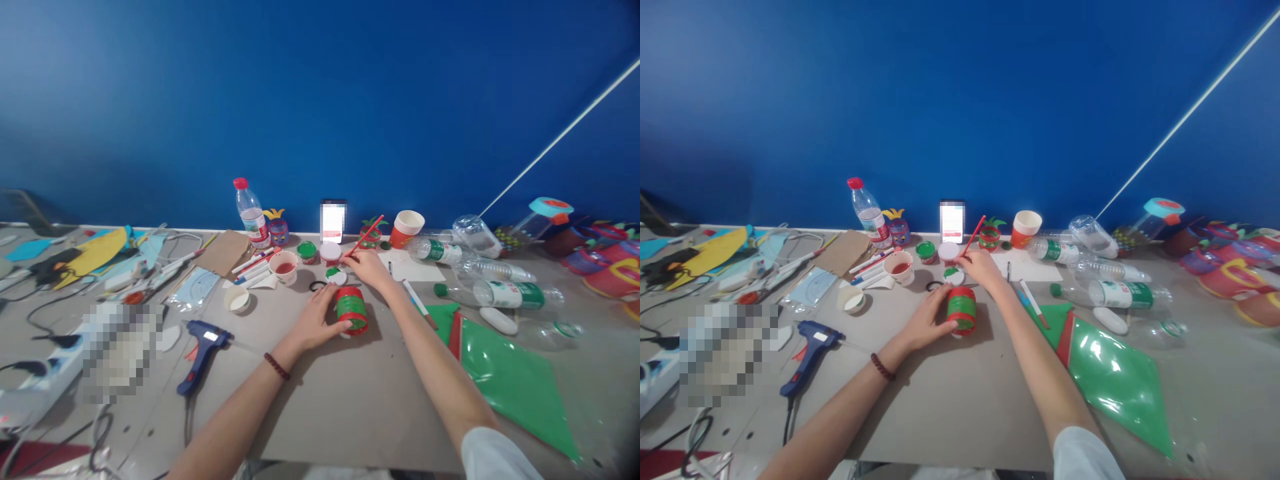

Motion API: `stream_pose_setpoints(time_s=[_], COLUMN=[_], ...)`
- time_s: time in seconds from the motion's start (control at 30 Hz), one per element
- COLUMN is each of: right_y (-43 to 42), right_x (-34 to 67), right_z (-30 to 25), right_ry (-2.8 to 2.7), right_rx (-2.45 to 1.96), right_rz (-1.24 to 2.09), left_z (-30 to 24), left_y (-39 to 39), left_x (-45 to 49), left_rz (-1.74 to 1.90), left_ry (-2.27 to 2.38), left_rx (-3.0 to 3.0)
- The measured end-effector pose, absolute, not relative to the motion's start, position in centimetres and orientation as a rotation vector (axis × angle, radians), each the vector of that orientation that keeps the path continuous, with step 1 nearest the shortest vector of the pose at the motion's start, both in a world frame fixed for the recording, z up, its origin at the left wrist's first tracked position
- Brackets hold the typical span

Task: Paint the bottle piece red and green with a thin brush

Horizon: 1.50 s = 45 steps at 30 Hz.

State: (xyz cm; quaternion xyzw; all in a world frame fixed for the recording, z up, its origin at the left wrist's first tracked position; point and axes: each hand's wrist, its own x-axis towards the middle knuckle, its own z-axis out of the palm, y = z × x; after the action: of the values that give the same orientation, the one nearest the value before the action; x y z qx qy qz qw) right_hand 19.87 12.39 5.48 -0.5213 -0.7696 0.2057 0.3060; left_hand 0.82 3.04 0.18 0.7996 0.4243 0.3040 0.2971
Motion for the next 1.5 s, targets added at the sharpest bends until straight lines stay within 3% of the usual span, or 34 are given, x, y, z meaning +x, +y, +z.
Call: stream_pose_setpoints(time_s=[1.5], right_y=[13.0], right_x=[19.7], right_z=[4.5], right_ry=[-1.801], right_rx=[-1.464], right_rz=[0.554], left_z=[1.0], left_y=[2.8], left_x=[0.7], left_rz=[0.66], left_ry=[1.16], left_rx=[2.035])
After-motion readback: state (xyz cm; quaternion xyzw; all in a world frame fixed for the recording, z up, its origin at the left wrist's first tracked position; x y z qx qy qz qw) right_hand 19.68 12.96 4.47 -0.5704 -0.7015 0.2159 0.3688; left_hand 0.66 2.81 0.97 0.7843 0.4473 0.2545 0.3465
